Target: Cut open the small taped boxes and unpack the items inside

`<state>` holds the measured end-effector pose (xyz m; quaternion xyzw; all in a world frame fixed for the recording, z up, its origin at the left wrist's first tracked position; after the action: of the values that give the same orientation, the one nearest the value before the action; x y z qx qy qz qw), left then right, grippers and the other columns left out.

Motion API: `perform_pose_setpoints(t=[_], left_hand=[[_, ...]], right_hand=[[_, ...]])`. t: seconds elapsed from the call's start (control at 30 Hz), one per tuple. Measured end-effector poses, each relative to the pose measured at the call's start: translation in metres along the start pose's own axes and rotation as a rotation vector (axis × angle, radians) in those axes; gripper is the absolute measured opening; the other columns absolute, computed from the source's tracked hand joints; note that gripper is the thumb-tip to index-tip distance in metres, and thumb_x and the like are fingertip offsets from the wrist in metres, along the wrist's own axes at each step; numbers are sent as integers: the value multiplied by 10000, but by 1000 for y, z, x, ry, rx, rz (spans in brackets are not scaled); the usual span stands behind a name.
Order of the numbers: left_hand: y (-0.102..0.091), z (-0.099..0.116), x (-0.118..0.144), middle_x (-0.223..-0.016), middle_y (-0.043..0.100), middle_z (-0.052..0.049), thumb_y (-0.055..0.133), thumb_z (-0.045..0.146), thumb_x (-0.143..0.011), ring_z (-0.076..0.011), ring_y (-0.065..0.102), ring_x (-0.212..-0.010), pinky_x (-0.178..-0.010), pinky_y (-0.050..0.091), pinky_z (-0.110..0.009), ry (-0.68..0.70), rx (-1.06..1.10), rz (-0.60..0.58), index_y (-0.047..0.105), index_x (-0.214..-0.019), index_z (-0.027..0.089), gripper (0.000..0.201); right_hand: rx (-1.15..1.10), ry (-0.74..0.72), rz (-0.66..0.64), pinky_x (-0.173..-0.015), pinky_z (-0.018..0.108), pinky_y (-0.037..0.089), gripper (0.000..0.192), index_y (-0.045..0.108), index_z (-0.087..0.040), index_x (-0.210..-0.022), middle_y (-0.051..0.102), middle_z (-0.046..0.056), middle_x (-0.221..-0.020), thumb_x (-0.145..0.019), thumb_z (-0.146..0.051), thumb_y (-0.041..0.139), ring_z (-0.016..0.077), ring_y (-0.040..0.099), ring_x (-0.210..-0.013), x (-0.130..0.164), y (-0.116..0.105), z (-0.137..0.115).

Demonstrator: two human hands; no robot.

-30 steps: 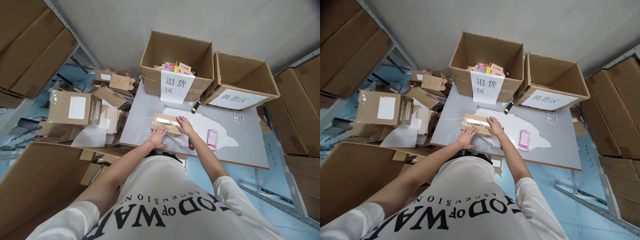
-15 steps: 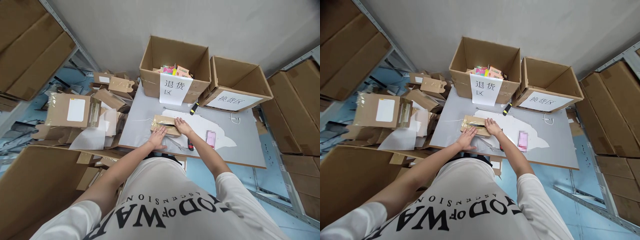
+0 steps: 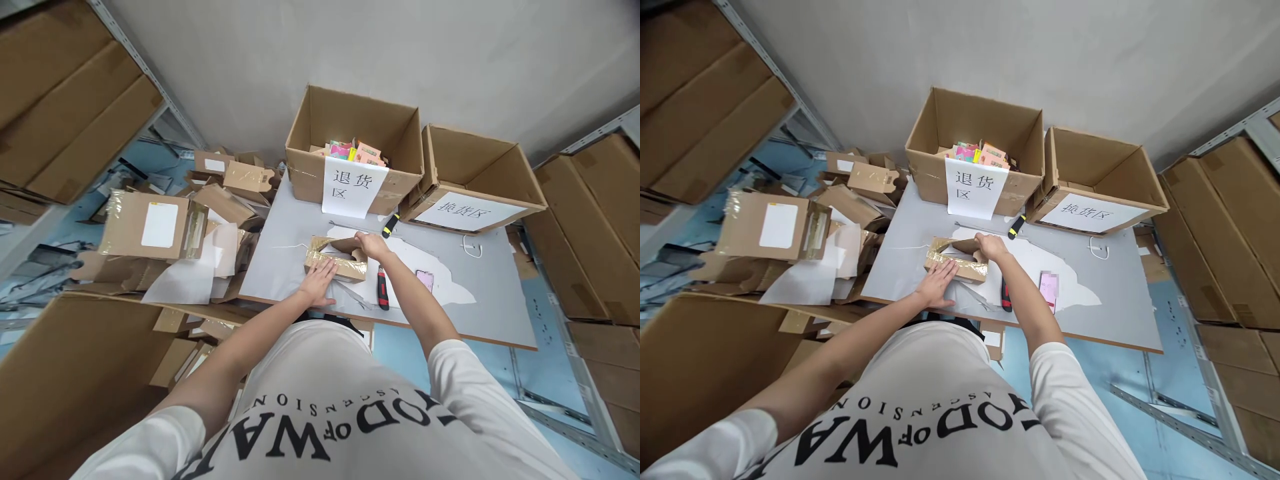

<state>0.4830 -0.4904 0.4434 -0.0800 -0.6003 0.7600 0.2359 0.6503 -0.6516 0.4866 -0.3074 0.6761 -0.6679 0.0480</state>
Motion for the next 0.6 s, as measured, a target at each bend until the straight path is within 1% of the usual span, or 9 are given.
perform_pose_setpoints(t=[0.07,0.17,0.27,0.33,0.4,0.5,0.57,0.6], left_hand=[[1,1,3,-1560,148,-156,632,637,-622,-313,68,-1442,-1151,21,-486,4,9,-8,153,-1487,93,1128],[0,2,5,-1560,142,-158,625,633,-637,-312,70,-1442,-1148,21,-487,5,13,-15,149,-1489,100,1112],[-2,2,5,-1559,151,-156,626,625,-642,-309,70,-1442,-1148,33,-482,0,7,-17,152,-1489,106,1101],[-3,2,3,-1557,163,-153,634,607,-646,-306,81,-1441,-1147,50,-482,0,8,-12,164,-1486,106,1085],[-4,2,2,-1552,189,-150,637,561,-670,-302,109,-1438,-1146,69,-485,-2,13,3,190,-1479,107,1029],[-8,-2,1,-1530,269,-132,598,433,-753,-274,194,-1423,-1141,136,-462,7,30,35,257,-1460,132,840],[-14,-9,0,-1504,331,-123,567,364,-793,-253,267,-1399,-1124,204,-425,19,56,62,300,-1443,152,734],[-19,-15,0,-1494,350,-123,567,354,-800,-250,296,-1386,-1115,230,-412,23,73,82,312,-1437,156,715]], right_hand=[[-81,47,9,-799,309,408,410,593,-184,-1125,682,128,-1055,-981,-364,254,254,615,-972,-7,2,10],[-192,141,17,-827,309,413,380,612,-204,-1127,659,109,-1134,-964,-399,329,252,586,-1039,-15,13,21],[-254,274,72,-853,322,422,389,575,-205,-1200,614,114,-1209,-946,-431,386,248,556,-1095,-17,26,24],[-266,324,122,-881,333,422,407,554,-188,-1234,575,129,-1247,-945,-423,390,252,529,-1133,-17,33,23],[-250,325,179,-908,355,416,415,548,-174,-1247,551,146,-1255,-944,-407,387,269,507,-1154,-16,34,20],[-207,265,284,-960,394,383,415,531,-163,-1278,522,163,-1288,-952,-351,356,289,475,-1184,-12,28,13],[-172,207,354,-1007,424,337,430,484,-157,-1330,463,170,-1370,-955,-298,329,295,417,-1251,-3,24,5],[-144,173,382,-1031,448,303,444,447,-160,-1364,410,170,-1424,-952,-275,323,300,365,-1299,4,22,0]])
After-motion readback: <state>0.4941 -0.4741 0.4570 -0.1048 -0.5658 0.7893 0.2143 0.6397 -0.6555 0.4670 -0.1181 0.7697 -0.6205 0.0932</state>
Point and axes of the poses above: each hand's wrist, its own x-axis away from the middle knuckle, its own y-axis out of the palm, z = x × y, the point moved 4 cm from there along -x, towards the middle knuckle
